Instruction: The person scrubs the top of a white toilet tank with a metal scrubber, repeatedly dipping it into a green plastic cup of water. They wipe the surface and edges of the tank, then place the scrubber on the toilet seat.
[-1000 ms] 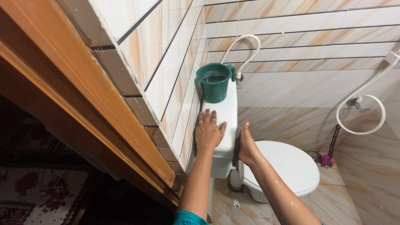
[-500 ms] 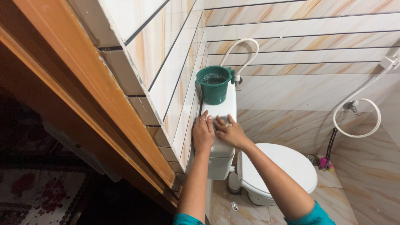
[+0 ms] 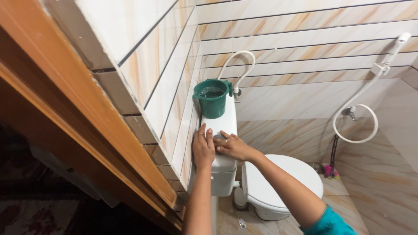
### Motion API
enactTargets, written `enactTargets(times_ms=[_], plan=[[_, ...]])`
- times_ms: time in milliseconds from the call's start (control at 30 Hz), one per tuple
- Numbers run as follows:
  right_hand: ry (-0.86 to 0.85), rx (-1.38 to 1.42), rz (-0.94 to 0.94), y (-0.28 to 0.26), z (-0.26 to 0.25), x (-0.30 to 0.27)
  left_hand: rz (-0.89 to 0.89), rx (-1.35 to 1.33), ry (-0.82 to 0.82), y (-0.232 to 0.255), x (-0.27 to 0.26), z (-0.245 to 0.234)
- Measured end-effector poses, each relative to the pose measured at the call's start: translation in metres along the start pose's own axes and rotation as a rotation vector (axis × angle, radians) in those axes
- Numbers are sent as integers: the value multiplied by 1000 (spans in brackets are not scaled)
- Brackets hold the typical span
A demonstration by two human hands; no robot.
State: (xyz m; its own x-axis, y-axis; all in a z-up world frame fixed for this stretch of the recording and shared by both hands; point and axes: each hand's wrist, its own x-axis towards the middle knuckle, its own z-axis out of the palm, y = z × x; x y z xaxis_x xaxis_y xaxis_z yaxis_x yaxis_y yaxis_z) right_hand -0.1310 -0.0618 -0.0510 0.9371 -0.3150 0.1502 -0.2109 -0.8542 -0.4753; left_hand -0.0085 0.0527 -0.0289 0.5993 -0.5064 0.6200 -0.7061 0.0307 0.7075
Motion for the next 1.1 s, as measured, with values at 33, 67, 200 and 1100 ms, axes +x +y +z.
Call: enactTargets(times_ms=[33,67,200,1100], plan=[[21,34,23,3,3,9,-6,0,-7,-1,-1,0],[55,-14,40,5,7,17,-12,-1,-14,-2,-1,0],[86,-132,-32,-3,19,48,32,16,13,-2,-1,0],[685,-167,69,-41,13,34,-8,-51,30,13,-3,-8]])
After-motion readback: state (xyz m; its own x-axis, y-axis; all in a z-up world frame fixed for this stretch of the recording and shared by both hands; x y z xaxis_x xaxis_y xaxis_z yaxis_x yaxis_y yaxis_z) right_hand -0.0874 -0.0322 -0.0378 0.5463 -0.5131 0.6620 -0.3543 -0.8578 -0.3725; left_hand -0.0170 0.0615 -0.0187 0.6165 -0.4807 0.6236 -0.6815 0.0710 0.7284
